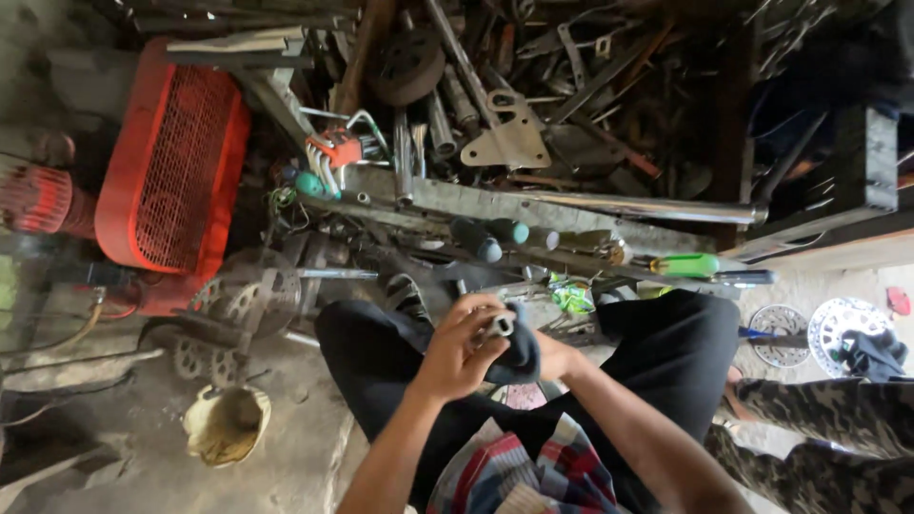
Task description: Clean an adjustable wrench using a black cloth.
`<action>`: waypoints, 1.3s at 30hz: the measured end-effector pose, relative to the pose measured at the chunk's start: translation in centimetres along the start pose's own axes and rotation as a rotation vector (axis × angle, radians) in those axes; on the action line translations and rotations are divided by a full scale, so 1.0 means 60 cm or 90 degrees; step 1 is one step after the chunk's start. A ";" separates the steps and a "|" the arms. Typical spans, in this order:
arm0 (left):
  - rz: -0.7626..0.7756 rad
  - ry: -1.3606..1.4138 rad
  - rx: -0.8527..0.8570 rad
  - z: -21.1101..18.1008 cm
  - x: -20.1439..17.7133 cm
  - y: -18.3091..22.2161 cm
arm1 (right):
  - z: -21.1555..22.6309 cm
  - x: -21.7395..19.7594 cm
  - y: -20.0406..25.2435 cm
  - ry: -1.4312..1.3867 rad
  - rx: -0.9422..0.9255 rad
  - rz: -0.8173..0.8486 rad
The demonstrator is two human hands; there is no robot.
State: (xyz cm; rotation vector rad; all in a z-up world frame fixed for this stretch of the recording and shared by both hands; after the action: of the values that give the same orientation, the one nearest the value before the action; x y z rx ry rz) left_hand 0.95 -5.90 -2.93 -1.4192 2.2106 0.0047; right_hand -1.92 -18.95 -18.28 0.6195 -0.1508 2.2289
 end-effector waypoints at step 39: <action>-0.211 0.088 -0.148 0.021 -0.007 0.050 | 0.198 0.117 0.007 0.751 -0.062 -0.198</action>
State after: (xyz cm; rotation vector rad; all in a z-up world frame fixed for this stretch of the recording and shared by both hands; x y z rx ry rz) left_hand -0.96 -3.84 -4.67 -1.9551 2.1071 0.0511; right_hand -1.63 -18.07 -4.47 -0.7189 0.4063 1.9237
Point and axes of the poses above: each hand's wrist, its own y-axis away from the middle knuckle, its own x-axis out of the palm, z = x × y, the point moved 7 cm from there along -y, towards the middle knuckle, and after that the axes turned 10 degrees about -y, right-handed, at the moved point
